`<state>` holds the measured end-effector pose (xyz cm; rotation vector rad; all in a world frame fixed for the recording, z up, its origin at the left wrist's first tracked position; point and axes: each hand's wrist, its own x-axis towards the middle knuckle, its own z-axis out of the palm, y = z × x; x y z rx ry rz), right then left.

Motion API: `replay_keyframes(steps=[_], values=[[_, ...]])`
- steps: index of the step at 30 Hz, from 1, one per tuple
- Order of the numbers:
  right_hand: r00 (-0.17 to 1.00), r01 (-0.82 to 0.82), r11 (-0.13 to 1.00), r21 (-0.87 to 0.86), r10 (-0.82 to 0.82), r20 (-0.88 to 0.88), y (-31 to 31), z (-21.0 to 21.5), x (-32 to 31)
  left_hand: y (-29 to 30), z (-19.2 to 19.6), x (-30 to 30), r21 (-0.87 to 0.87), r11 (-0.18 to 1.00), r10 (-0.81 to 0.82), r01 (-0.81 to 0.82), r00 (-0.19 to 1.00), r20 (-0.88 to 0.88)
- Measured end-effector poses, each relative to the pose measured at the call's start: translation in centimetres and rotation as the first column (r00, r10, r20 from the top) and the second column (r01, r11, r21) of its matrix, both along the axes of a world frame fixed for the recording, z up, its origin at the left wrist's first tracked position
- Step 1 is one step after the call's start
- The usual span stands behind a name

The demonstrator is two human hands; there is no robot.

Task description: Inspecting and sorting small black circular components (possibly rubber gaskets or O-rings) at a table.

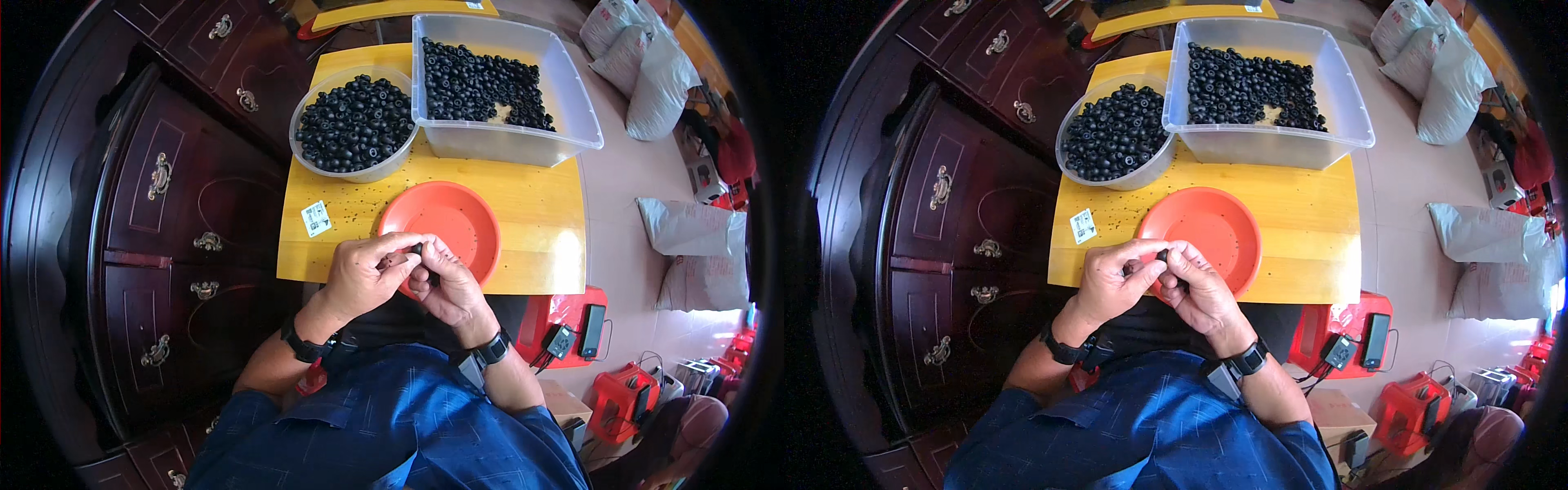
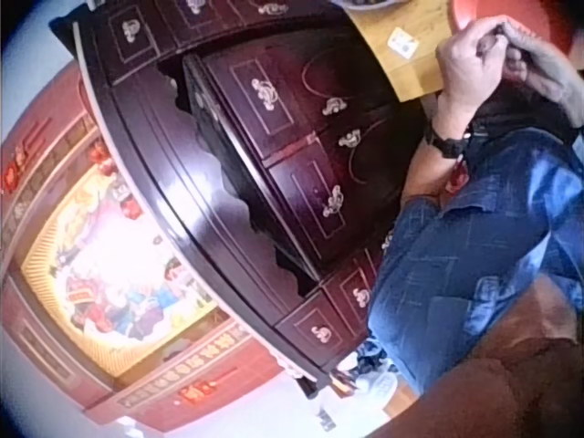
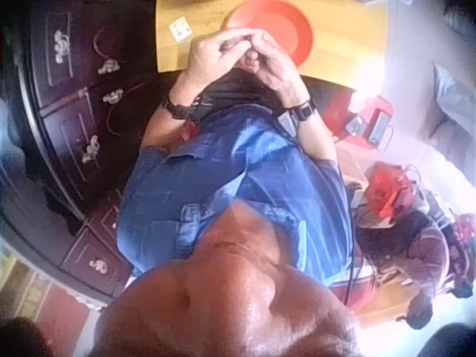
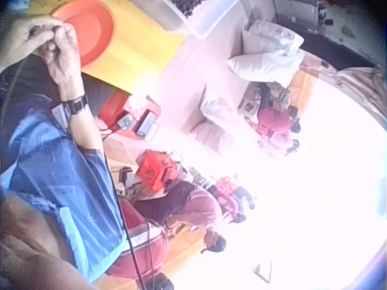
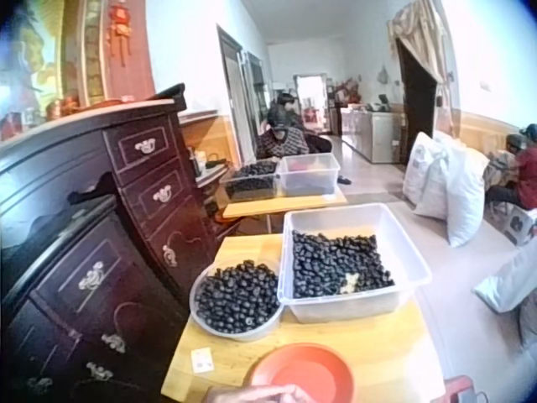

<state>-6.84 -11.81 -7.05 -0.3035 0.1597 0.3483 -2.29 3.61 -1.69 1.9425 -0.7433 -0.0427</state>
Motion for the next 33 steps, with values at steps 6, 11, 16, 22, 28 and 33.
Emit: replay_keyframes(steps=[6,11,16,22,28,33], values=[[1.0,0.024,0.997,0.067,-0.025,0.006,0.0,-0.5,-0.1,-0.2,-0.1,0.5,0.046,0.999,0.008,-0.028,0.921,0.389],[0.999,0.051,0.995,0.087,-0.053,0.014,0.1,-1.2,-0.1,0.1,-0.2,0.5,0.106,0.994,-0.031,-0.033,0.831,0.555],[0.998,0.054,0.999,-0.01,-0.053,0.038,-0.2,-1.0,-0.1,0.5,1.0,0.4,0.109,0.989,0.089,-0.101,0.991,0.103],[0.989,0.083,0.983,-0.165,-0.061,0.132,0.1,-1.0,-0.1,1.2,1.4,1.3,0.314,0.949,-0.039,0.021,0.998,0.049],[0.985,0.07,0.986,-0.154,-0.045,0.164,-0.1,-1.6,-0.3,1.3,1.1,1.3,0.36,0.931,-0.084,0.059,0.995,0.054],[0.982,0.061,0.985,-0.16,-0.031,0.184,0.0,-1.3,-0.2,1.5,1.1,1.3,0.382,0.922,-0.105,0.058,0.989,0.103]])
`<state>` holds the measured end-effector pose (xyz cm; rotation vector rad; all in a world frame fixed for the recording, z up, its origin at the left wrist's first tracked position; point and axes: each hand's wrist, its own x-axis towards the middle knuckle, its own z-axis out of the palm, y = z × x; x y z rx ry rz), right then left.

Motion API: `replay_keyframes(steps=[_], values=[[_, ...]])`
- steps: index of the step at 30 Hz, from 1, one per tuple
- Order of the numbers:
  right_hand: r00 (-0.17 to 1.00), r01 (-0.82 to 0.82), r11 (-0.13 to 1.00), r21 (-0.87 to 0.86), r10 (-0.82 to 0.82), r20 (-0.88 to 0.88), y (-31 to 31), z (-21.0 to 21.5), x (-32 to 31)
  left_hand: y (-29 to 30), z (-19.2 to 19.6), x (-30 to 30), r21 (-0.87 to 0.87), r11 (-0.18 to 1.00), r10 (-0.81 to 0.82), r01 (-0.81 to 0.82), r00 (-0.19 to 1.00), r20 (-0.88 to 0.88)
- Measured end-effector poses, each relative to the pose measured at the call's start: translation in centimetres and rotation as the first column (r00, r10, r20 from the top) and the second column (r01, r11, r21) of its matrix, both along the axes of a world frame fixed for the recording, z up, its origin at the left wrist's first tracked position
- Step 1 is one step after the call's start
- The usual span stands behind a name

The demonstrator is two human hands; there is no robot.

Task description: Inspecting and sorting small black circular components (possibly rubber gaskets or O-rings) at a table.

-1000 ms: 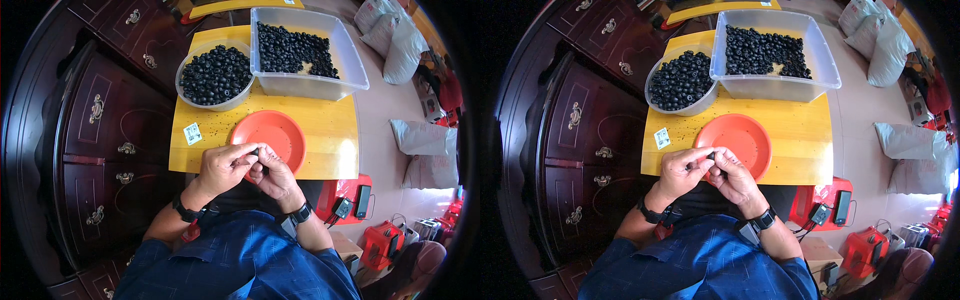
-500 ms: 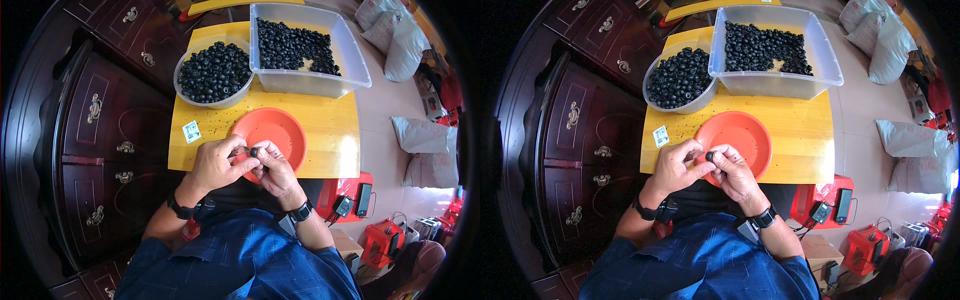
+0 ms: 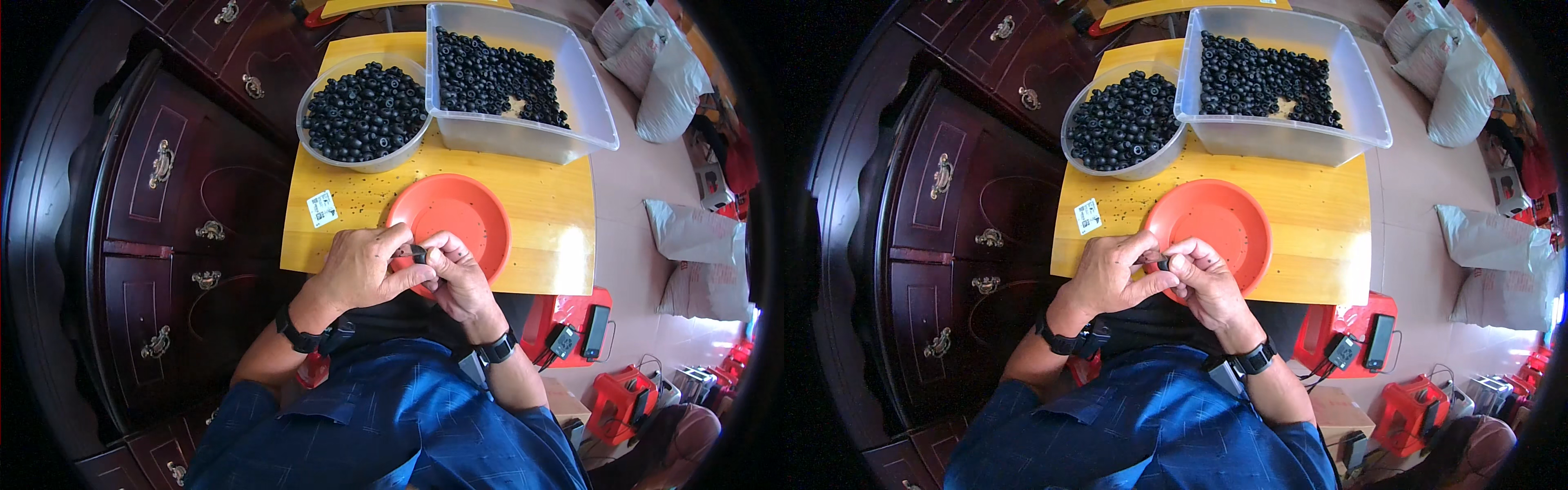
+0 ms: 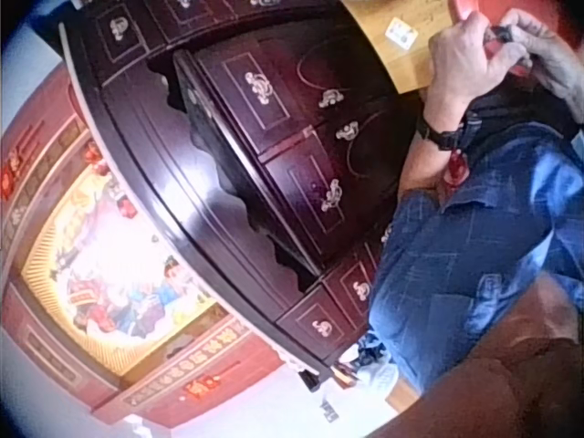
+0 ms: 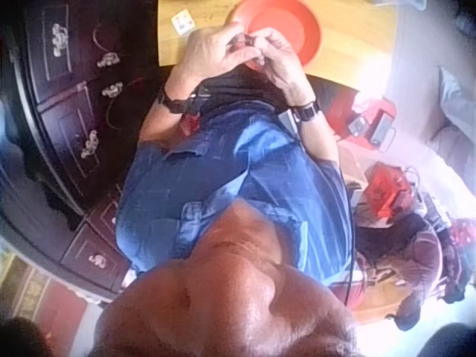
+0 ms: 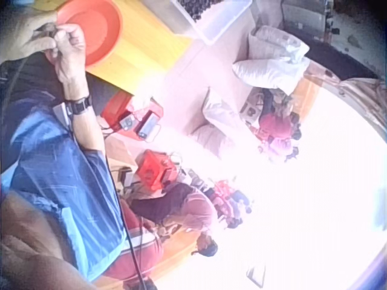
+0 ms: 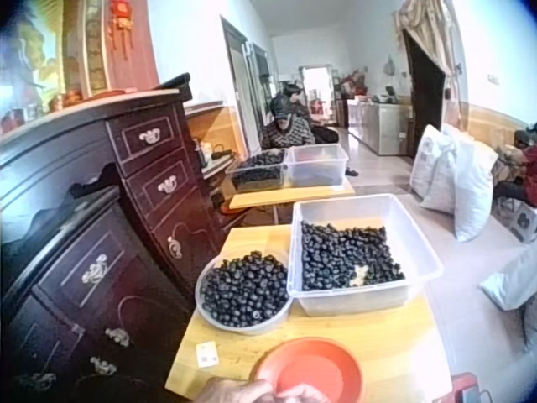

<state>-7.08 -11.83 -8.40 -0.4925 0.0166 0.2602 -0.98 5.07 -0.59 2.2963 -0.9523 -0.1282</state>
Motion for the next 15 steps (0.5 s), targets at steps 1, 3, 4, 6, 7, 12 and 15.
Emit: replay_keyframes(steps=[1,3,4,6,7,12,15], values=[[1.0,-0.004,1.0,0.012,0.004,0.006,0.0,0.0,0.0,0.0,0.1,0.0,-0.008,1.0,-0.002,0.002,1.0,0.006],[1.0,-0.003,1.0,-0.004,0.003,0.002,0.1,-0.1,0.1,0.0,0.0,0.0,-0.017,1.0,-0.004,0.004,1.0,0.012],[1.0,0.001,1.0,-0.019,-0.001,-0.002,0.2,-0.2,0.1,0.0,-0.1,0.0,-0.016,1.0,-0.002,0.003,1.0,0.031],[1.0,-0.001,1.0,-0.027,0.0,-0.016,0.2,-0.1,0.0,0.0,-0.3,0.0,-0.014,1.0,0.0,0.001,0.999,0.05],[1.0,-0.002,0.999,-0.033,0.001,-0.029,0.2,0.1,0.0,0.0,-0.3,0.0,-0.014,1.0,-0.002,0.003,0.997,0.073],[0.998,-0.008,1.0,-0.001,0.008,-0.064,0.3,0.9,-0.1,0.1,-0.6,-0.2,-0.004,1.0,-0.007,0.008,0.992,0.122],[0.997,-0.017,1.0,0.015,0.018,-0.08,0.3,0.9,-0.1,0.1,-0.8,-0.4,0.006,1.0,-0.021,0.021,0.991,0.129]])
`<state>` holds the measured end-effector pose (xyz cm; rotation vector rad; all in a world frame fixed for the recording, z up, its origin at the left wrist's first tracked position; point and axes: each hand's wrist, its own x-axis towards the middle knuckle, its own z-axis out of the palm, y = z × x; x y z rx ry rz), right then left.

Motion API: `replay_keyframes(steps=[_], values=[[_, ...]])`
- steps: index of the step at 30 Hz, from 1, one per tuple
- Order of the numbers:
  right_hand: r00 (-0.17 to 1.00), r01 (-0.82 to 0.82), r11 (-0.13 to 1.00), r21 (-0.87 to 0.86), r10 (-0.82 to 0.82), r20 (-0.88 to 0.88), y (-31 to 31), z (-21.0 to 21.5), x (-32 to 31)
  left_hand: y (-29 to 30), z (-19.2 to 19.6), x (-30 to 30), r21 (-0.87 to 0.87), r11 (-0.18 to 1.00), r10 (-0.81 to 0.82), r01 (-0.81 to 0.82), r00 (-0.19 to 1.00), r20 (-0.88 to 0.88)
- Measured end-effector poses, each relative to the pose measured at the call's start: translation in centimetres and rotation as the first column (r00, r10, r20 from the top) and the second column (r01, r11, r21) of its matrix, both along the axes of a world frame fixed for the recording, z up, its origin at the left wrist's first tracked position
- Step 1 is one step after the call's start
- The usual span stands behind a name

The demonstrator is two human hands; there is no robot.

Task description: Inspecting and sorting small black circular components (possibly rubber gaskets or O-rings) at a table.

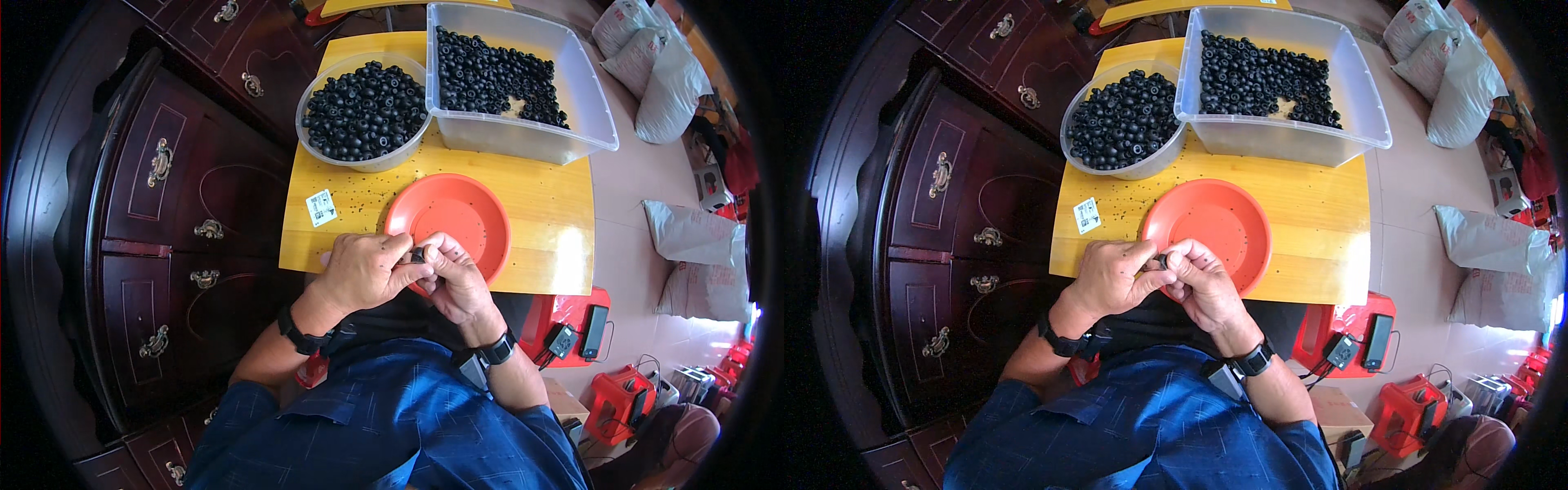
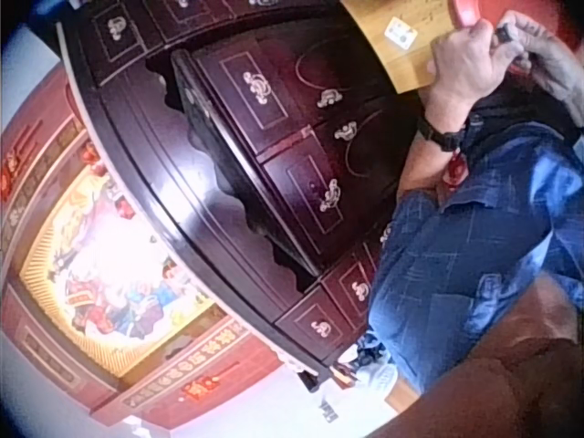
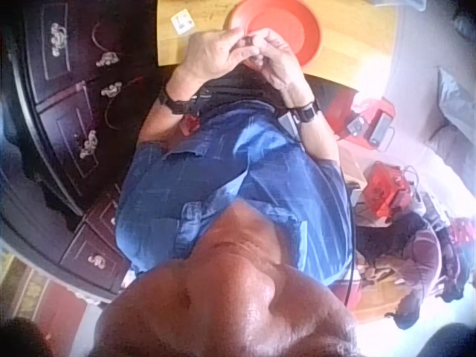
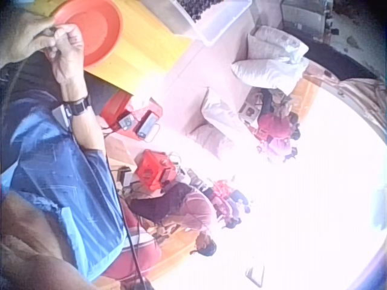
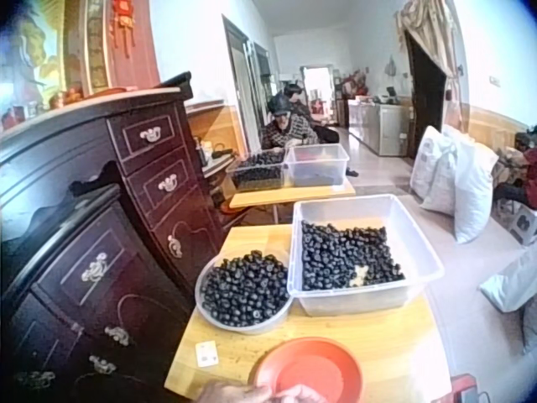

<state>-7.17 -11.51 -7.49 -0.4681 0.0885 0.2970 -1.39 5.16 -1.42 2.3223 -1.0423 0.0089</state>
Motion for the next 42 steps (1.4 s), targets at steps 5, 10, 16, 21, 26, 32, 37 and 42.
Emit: replay_keyframes(steps=[5,10,16,21,26,32,37,42], values=[[1.0,-0.015,0.998,0.056,0.016,-0.006,0.2,0.2,0.0,0.1,0.6,0.0,-0.109,0.992,0.051,-0.061,0.995,-0.09],[0.999,-0.035,0.986,0.165,0.033,0.014,0.3,-0.2,0.0,-0.4,1.1,-0.3,-0.247,0.966,0.026,-0.072,0.983,-0.183],[0.999,-0.029,0.985,0.17,0.033,-0.017,0.2,0.5,0.2,-0.4,0.6,-0.1,-0.383,0.922,-0.058,-0.051,0.961,-0.269],[0.999,-0.032,0.985,0.168,0.032,0.003,0.2,0.5,0.3,0.1,0.6,0.4,-0.397,0.916,-0.112,-0.058,0.913,-0.392],[0.999,-0.029,0.992,0.126,0.03,-0.01,0.2,0.5,0.1,0.2,-0.1,0.4,-0.46,0.876,-0.151,-0.148,0.82,-0.551],[0.999,-0.047,0.987,0.155,0.049,-0.011,0.3,0.0,0.3,-0.1,1.2,0.4,-0.294,0.946,-0.001,-0.135,0.908,-0.419],[0.97,0.017,0.97,0.243,0.043,-0.24,-0.2,0.2,0.5,1.8,2.5,5.3,-0.142,0.92,0.379,-0.365,0.921,0.093],[0.952,0.078,0.953,0.292,0.016,-0.305,-0.8,0.4,0.7,3.7,2.1,8.7,-0.087,0.879,0.468,-0.468,0.815,0.343]])
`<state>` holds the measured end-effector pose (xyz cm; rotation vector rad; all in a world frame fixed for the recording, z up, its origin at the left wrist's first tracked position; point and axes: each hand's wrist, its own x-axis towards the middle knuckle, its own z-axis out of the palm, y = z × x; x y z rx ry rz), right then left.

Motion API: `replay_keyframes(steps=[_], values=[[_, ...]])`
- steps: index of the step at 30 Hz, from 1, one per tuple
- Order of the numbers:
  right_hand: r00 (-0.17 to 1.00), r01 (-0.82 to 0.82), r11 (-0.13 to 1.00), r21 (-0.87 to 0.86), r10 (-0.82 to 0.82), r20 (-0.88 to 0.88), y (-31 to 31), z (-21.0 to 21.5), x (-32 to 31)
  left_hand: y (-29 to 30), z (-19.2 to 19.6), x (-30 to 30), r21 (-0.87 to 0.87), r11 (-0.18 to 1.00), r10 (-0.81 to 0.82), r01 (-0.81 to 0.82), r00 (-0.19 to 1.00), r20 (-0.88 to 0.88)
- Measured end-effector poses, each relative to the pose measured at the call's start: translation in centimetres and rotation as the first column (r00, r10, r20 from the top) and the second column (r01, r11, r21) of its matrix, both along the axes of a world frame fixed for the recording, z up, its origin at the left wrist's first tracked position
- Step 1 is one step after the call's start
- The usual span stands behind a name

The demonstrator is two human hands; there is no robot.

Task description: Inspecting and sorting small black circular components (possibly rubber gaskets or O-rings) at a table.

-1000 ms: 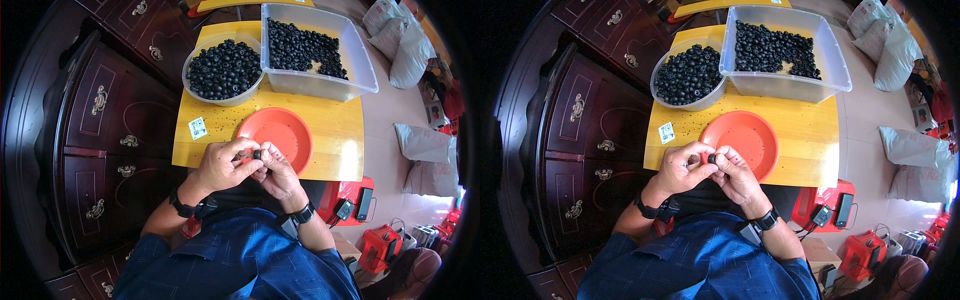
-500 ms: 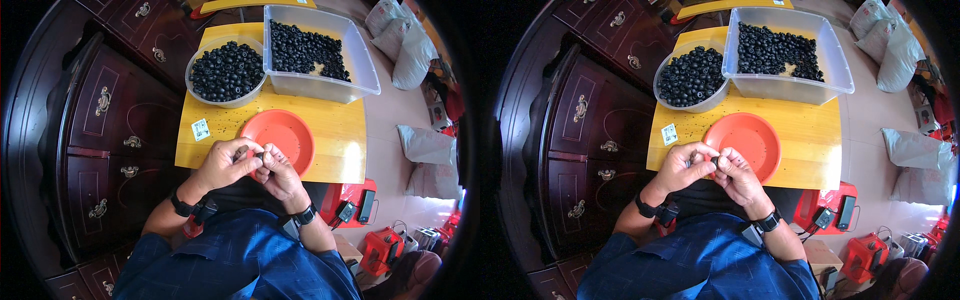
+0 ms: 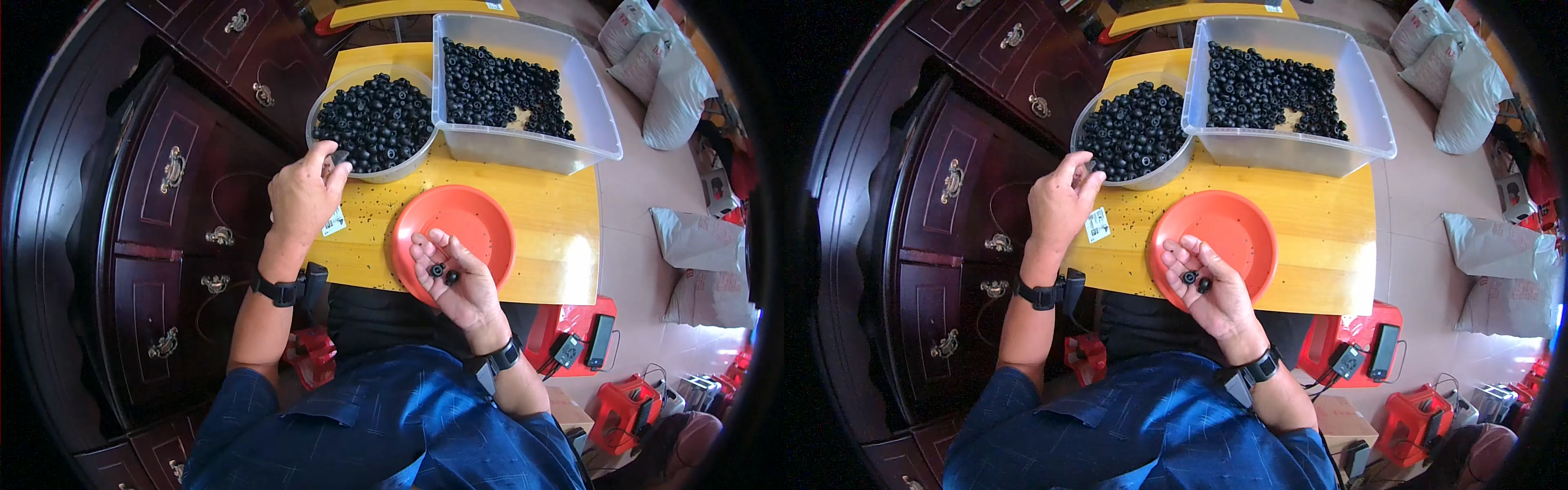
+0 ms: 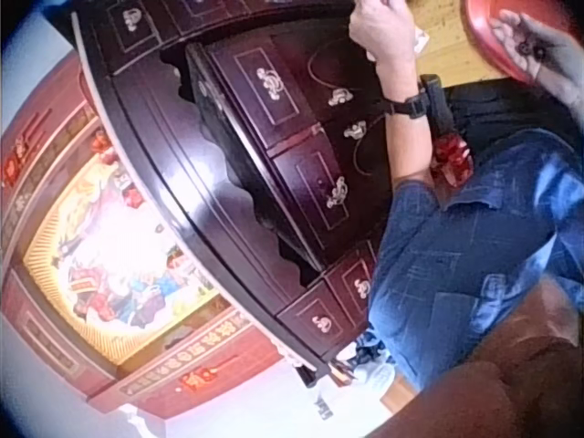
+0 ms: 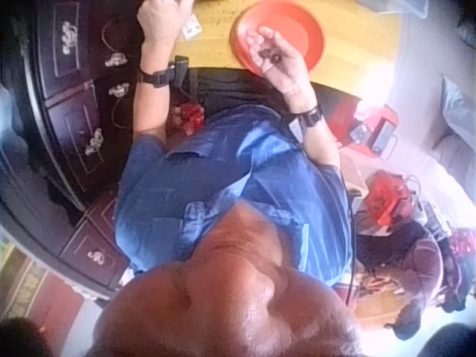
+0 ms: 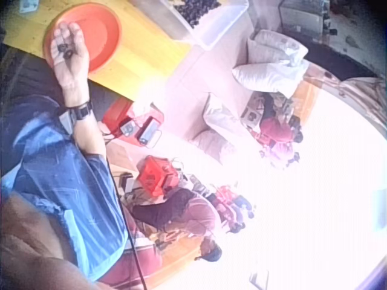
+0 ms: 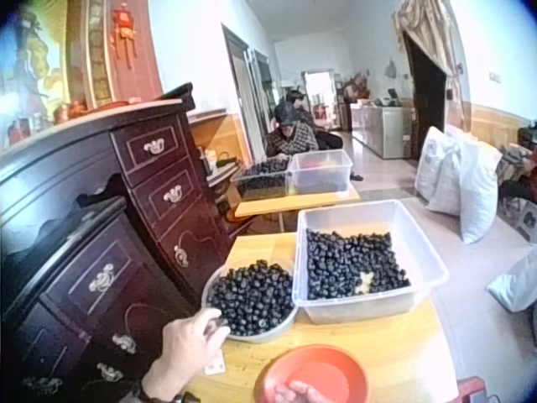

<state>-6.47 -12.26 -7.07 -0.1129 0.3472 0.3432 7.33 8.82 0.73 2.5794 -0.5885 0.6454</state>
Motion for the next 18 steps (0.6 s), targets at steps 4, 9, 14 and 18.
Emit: replay_keyframes(steps=[4,9,14,18], values=[[1.0,-0.006,1.0,-0.017,0.005,-0.026,0.2,0.6,0.3,-1.5,-0.4,-3.8,-0.08,0.992,-0.117,0.097,0.949,-0.291],[0.997,-0.024,1.0,0.001,0.024,0.068,0.7,-0.6,0.5,-4.2,-1.9,-9.3,-0.279,0.913,-0.403,0.296,0.752,-0.521],[0.996,-0.02,1.0,-0.019,0.022,0.086,1.1,-1.1,0.6,-4.9,-3.8,-10.6,-0.246,0.913,-0.407,0.325,0.76,-0.507],[0.996,-0.029,0.999,-0.038,0.032,0.079,0.8,0.1,0.4,-5.1,-4.0,-10.2,-0.306,0.898,-0.426,0.316,0.8,-0.423]])
